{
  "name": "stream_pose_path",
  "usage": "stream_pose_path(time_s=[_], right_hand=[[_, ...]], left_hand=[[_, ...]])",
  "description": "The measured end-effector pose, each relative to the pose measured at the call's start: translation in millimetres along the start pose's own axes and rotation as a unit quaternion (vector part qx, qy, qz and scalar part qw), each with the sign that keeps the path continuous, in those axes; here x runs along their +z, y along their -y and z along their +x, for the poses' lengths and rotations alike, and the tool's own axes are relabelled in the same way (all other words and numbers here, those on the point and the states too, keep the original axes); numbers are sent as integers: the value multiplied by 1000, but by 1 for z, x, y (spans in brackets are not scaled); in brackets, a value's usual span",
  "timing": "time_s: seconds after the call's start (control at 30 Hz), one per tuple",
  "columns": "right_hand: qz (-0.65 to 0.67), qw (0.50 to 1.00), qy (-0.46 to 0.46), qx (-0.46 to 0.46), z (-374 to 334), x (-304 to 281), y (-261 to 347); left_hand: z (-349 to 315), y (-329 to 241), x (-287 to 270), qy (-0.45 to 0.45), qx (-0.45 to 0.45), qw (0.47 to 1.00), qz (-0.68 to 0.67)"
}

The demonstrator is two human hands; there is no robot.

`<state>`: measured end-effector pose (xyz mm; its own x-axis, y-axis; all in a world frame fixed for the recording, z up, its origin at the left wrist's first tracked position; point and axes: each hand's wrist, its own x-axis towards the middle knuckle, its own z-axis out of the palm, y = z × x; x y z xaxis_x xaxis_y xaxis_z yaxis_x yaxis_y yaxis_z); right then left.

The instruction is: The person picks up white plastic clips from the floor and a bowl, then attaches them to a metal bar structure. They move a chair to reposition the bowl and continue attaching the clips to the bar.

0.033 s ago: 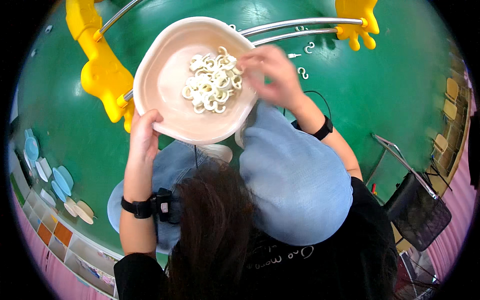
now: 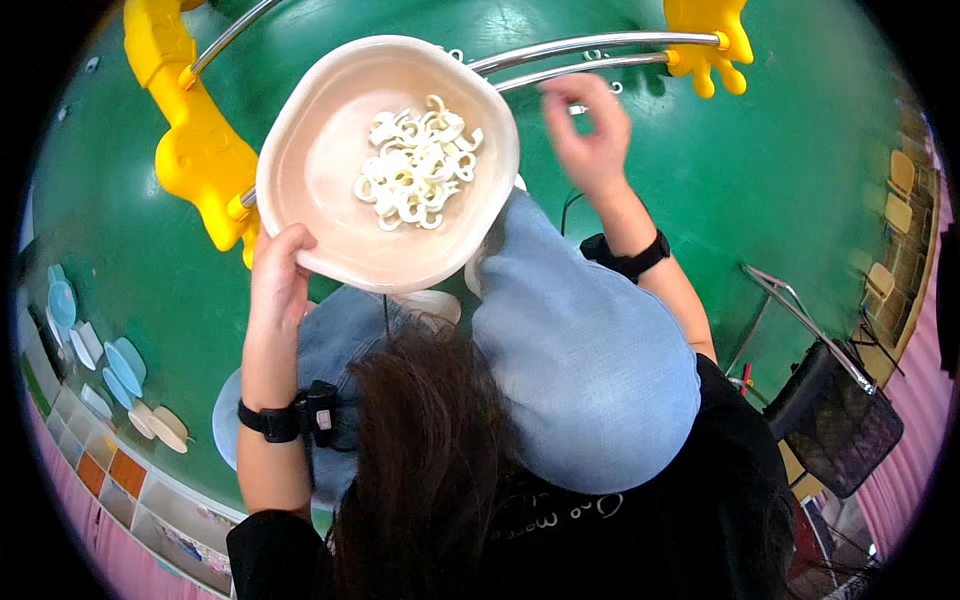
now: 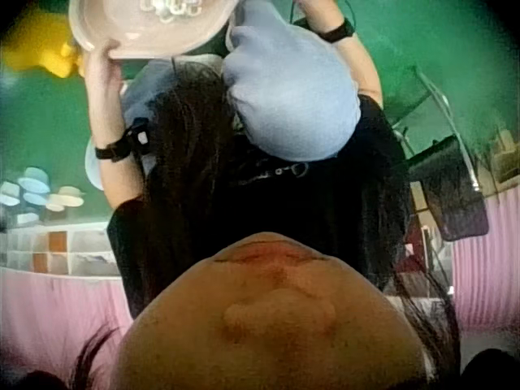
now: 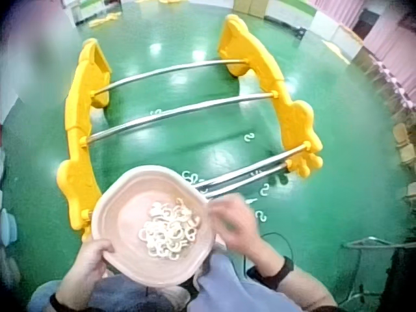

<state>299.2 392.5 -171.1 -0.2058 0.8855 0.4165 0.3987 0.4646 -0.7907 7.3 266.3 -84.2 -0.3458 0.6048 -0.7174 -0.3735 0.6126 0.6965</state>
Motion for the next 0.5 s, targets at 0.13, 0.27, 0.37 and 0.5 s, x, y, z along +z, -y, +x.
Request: stream_pose_path(time_s=[0.13, 0.27, 0.37, 0.5], right_hand=[[-63, 946, -38, 314, -44, -40, -145], [-304, 835, 199, 412, -83, -66, -217], [-329, 854, 252, 314, -84, -69, -237], [-300, 845, 299, 327, -72, -55, -239]], left_hand=[[8, 2, -5, 4, 7, 999, 31], [9, 4, -6, 1, 5, 1000, 26], [13, 10, -10, -4, 11, 1000, 12], [17, 9, -15, -11, -27, 1000, 8]])
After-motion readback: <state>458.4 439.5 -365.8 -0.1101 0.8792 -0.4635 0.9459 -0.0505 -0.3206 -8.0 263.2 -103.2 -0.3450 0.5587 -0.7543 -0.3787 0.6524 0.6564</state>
